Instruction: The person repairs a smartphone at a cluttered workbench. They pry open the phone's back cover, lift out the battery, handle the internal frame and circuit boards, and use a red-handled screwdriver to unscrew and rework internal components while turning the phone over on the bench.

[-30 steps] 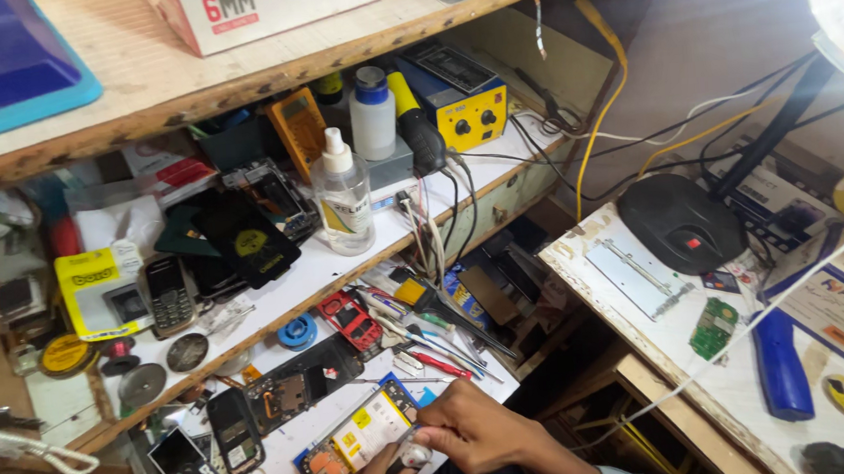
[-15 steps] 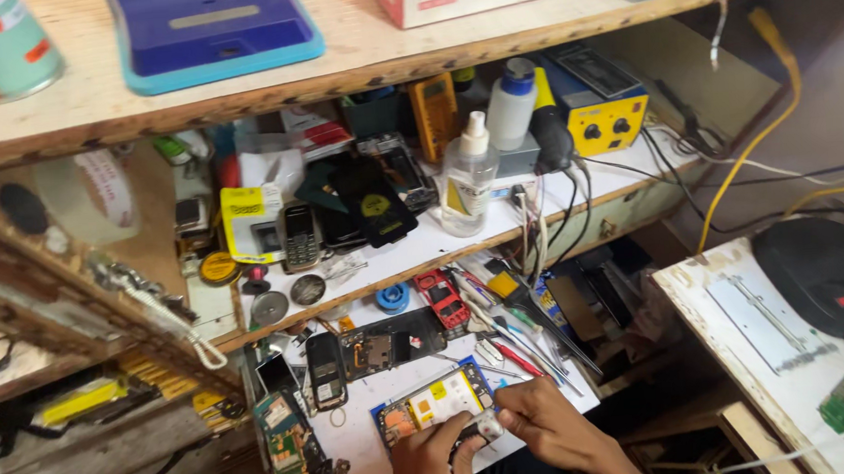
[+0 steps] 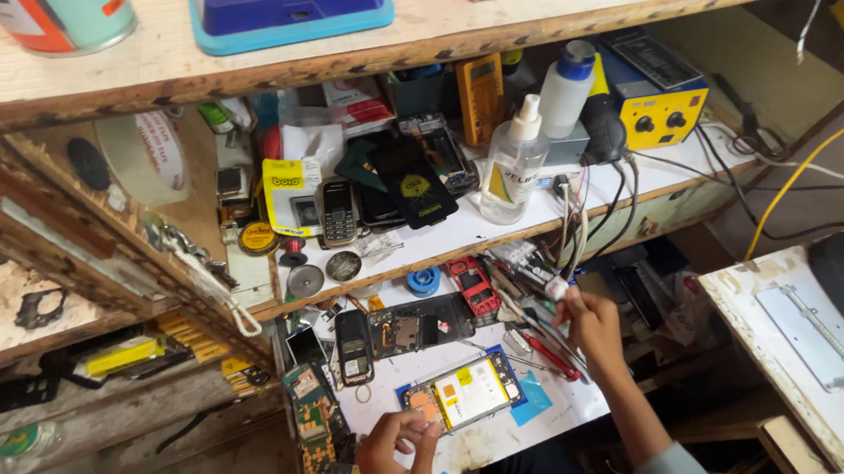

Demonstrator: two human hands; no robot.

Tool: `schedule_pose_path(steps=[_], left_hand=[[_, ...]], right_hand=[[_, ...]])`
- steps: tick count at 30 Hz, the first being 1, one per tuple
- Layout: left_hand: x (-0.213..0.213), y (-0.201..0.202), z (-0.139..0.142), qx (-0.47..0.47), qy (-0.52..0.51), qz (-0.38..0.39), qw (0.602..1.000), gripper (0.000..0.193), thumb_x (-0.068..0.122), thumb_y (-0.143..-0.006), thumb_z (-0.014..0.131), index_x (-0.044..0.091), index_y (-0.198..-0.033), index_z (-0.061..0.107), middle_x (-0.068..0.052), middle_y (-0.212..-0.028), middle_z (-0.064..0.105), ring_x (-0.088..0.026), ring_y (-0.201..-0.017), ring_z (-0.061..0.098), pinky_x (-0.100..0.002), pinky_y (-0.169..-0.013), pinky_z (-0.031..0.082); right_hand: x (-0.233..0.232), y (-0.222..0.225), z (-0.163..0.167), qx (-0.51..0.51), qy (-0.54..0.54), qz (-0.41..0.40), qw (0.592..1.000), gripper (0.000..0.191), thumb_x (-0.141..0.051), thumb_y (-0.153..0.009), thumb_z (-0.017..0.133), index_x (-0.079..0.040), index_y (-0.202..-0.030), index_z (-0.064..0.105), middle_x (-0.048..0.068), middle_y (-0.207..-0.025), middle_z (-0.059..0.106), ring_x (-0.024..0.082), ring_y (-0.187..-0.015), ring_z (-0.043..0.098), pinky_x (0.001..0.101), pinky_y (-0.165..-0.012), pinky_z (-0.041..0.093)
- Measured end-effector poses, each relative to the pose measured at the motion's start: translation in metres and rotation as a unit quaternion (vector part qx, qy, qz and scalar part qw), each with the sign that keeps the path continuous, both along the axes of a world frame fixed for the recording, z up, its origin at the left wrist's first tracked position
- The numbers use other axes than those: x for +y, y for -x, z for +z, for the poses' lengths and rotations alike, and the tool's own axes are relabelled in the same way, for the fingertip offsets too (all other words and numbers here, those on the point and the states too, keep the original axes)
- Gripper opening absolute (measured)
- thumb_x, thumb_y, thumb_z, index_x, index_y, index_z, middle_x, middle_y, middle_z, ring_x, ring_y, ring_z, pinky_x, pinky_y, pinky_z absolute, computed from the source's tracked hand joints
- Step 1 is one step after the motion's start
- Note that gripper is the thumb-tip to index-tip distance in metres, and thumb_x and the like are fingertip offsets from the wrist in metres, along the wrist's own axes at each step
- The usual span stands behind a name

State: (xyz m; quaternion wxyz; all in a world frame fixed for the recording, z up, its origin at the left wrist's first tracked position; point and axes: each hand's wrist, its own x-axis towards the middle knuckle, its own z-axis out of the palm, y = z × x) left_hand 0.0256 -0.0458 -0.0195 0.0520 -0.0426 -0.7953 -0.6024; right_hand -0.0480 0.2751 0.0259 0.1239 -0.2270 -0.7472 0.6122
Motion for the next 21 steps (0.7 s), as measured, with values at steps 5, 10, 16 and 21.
schedule_pose_path(steps=[5, 10, 16, 21], left_hand=[[-0.001, -0.008, -0.026, -0.044, 0.014, 0.033, 0.998, 0.020, 0.014, -0.086, 0.077, 0.000, -0.073, 0.069, -0.007, -0.058, 0.071, -0.014, -0.049, 0.059, -0.028, -0.048, 0.042], [-0.006, -0.015, -0.037, -0.062, -0.068, 0.049, 0.995, 0.014, 0.012, -0.089, 0.064, 0.003, -0.084, 0.073, -0.005, -0.059, 0.071, -0.009, -0.049, 0.063, -0.028, -0.047, 0.048], [0.001, -0.016, -0.047, -0.058, -0.029, 0.122, 0.990, 0.036, 0.017, -0.099, 0.058, -0.003, -0.070, 0.061, -0.009, -0.057, 0.060, -0.016, -0.052, 0.053, -0.033, -0.051, 0.037], [0.030, -0.016, -0.022, 0.063, 0.123, 0.081, 0.987, 0.019, 0.021, -0.084, 0.078, 0.003, -0.082, 0.071, -0.008, -0.083, 0.073, -0.026, -0.084, 0.066, -0.040, -0.074, 0.051]], right_hand=[[-0.018, 0.043, 0.000, -0.026, -0.090, -0.039, 0.995, 0.043, -0.035, -0.103, 0.058, -0.001, -0.081, 0.072, 0.009, -0.065, 0.072, 0.012, -0.047, 0.054, 0.0305, -0.044, 0.039], [-0.011, 0.038, -0.005, 0.067, -0.326, -0.054, 0.941, 0.041, -0.036, -0.094, 0.075, 0.004, -0.086, 0.073, 0.014, -0.067, 0.070, 0.015, -0.057, 0.064, 0.0308, -0.053, 0.048], [-0.022, -0.027, -0.017, -0.028, -0.315, 0.055, 0.947, 0.038, -0.026, -0.102, 0.069, 0.003, -0.077, 0.070, 0.017, -0.057, 0.059, 0.025, -0.050, 0.053, 0.0387, -0.052, 0.040], [-0.056, -0.084, -0.028, 0.076, -0.338, 0.180, 0.921, 0.026, -0.014, -0.087, 0.069, -0.007, -0.113, 0.072, 0.014, -0.101, 0.068, 0.028, -0.086, 0.066, 0.0377, -0.074, 0.052]])
